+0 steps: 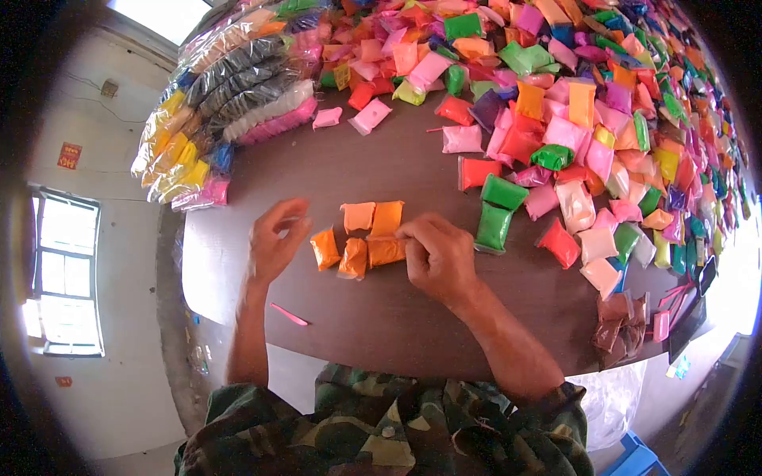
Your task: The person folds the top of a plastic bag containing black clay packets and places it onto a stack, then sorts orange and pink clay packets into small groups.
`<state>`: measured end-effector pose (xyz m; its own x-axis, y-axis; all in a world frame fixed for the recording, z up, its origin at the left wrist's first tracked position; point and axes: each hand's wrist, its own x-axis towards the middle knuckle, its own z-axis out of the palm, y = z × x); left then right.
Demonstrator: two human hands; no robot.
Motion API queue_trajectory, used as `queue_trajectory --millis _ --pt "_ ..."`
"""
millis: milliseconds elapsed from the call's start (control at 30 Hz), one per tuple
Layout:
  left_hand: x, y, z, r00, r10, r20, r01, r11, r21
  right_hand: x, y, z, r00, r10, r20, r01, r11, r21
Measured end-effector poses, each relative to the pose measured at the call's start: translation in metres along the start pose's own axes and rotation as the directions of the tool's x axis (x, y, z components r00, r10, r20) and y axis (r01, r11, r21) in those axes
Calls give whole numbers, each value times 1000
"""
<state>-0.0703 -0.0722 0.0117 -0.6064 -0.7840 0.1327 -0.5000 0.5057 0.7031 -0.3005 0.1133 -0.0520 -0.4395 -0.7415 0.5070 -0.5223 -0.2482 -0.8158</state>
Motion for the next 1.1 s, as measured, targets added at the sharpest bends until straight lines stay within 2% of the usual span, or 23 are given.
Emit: queue_trajectory --millis 100,200,300,333,433,500,533,567,600,700,800,900,1000,1100 --pt "-31 0 -3 998 -47 -38 49 998 49 -12 -12 -5 982 -187 -1 186 980 -70" --pt "-52 11 3 1000 17 -19 -14 990 139 -25 -34 4 937 -326 125 316 945 88" --pt "-50 19 5 999 27 -39 -20 988 152 -35 -52 19 833 -471 291 432 881 192" --pt "-48 22 5 999 34 -42 -27 988 152 -40 -54 21 810 -475 345 431 880 200" --pt "-38 32 9 1000 8 -14 -5 977 214 -54 -51 28 755 -447 480 403 894 198" --pt "-30 26 19 995 95 19 -97 963 251 -55 -43 30 744 -387 544 357 919 166" --pt "-23 25 22 989 145 28 -147 952 270 -54 -41 31 764 -357 537 335 932 142" --pt "-17 30 25 993 97 68 -111 962 248 -55 -41 32 784 -328 527 312 942 122" --pt "-11 32 28 987 132 88 -149 959 241 -57 -40 35 804 -297 515 286 953 104" --pt "9 28 36 963 202 176 -236 951 199 -63 -36 40 790 -218 573 269 963 -5" --pt "27 27 35 949 133 287 -199 956 216 -61 -39 40 749 -154 644 233 972 -38" --pt "37 25 33 957 144 252 -214 937 276 -55 -42 42 761 -88 643 187 978 -87" --pt "50 34 21 975 35 217 -64 989 132 -48 -38 46 731 -114 673 149 989 5" --pt "65 25 31 985 60 159 -62 998 7 -44 -35 47 662 -108 742 162 987 -1"
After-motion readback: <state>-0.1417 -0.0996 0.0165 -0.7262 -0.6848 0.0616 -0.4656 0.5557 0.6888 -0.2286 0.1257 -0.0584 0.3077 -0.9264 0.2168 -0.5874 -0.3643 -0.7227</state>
